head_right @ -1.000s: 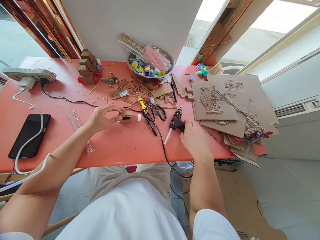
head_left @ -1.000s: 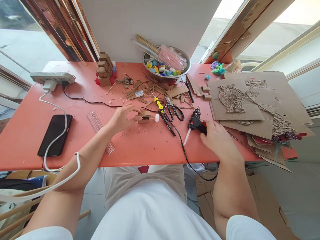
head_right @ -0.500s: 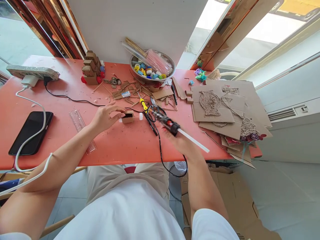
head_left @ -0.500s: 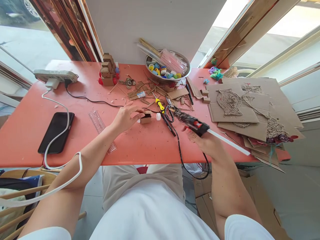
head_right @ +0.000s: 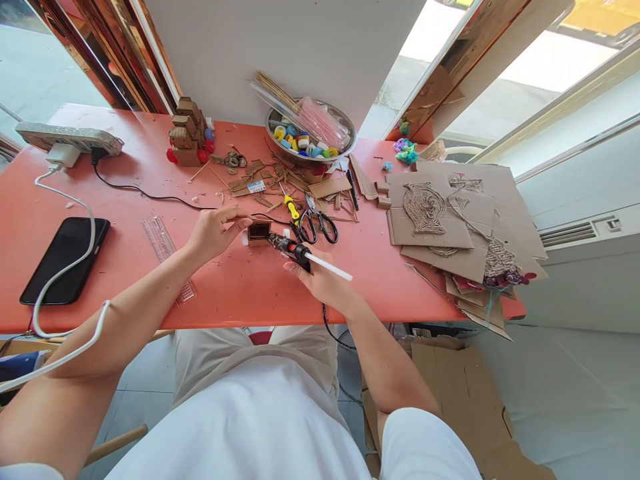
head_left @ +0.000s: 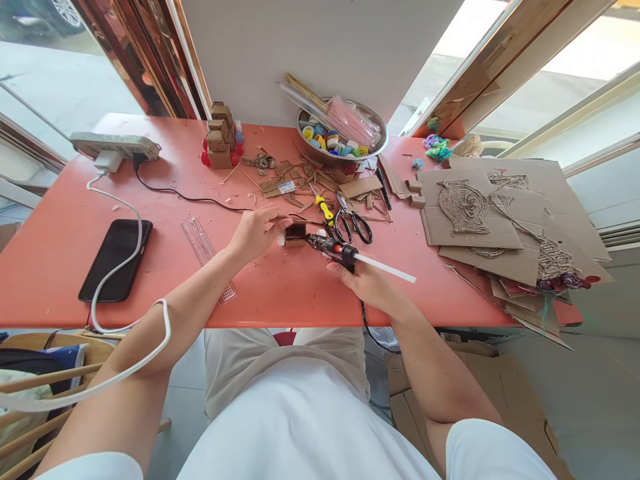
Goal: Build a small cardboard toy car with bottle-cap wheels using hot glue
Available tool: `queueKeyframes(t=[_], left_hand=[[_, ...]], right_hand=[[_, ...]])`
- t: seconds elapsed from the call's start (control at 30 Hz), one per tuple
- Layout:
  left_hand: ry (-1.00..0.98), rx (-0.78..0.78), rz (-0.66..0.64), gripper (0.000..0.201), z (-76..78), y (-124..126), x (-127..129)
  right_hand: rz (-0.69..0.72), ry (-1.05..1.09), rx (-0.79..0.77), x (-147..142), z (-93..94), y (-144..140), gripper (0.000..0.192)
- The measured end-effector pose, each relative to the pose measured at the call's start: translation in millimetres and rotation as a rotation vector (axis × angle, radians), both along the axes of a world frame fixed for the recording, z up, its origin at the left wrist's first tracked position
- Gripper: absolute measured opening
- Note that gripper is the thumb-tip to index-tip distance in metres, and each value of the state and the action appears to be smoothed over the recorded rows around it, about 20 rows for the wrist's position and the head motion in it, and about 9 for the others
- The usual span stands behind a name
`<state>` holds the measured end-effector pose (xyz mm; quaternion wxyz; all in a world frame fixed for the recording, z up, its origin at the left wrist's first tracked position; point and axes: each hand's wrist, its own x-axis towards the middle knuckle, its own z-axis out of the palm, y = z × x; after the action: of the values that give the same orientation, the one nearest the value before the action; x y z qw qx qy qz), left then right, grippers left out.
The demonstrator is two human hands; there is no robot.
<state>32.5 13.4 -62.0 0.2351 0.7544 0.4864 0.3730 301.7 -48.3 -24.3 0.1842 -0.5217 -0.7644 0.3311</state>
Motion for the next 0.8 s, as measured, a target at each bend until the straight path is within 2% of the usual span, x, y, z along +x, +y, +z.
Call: queueKeyframes(t=[0.1,0.33,0.6,0.8], left_hand=[[-0.016,-0.017,0.018,0.031,2.0,-1,2],[-0.028,0.055,-0.004,0.03,-2.5,2,3],[0.012,0.109,0.012,0.025,-9.8,5,0],[0.03,0.124,0.014,0.024,-10.8,4,0]], right_hand=[[-0.003,0.03,0.001,-2,0.0,0,0.051],[-0.077,0.081,0.035,-2,3.7,11,0.076],[-0.061,0.09,-0.034,-5,10.7,14,0.082],[-0.079,0.04,0.005,-5,10.7,11,0.077]])
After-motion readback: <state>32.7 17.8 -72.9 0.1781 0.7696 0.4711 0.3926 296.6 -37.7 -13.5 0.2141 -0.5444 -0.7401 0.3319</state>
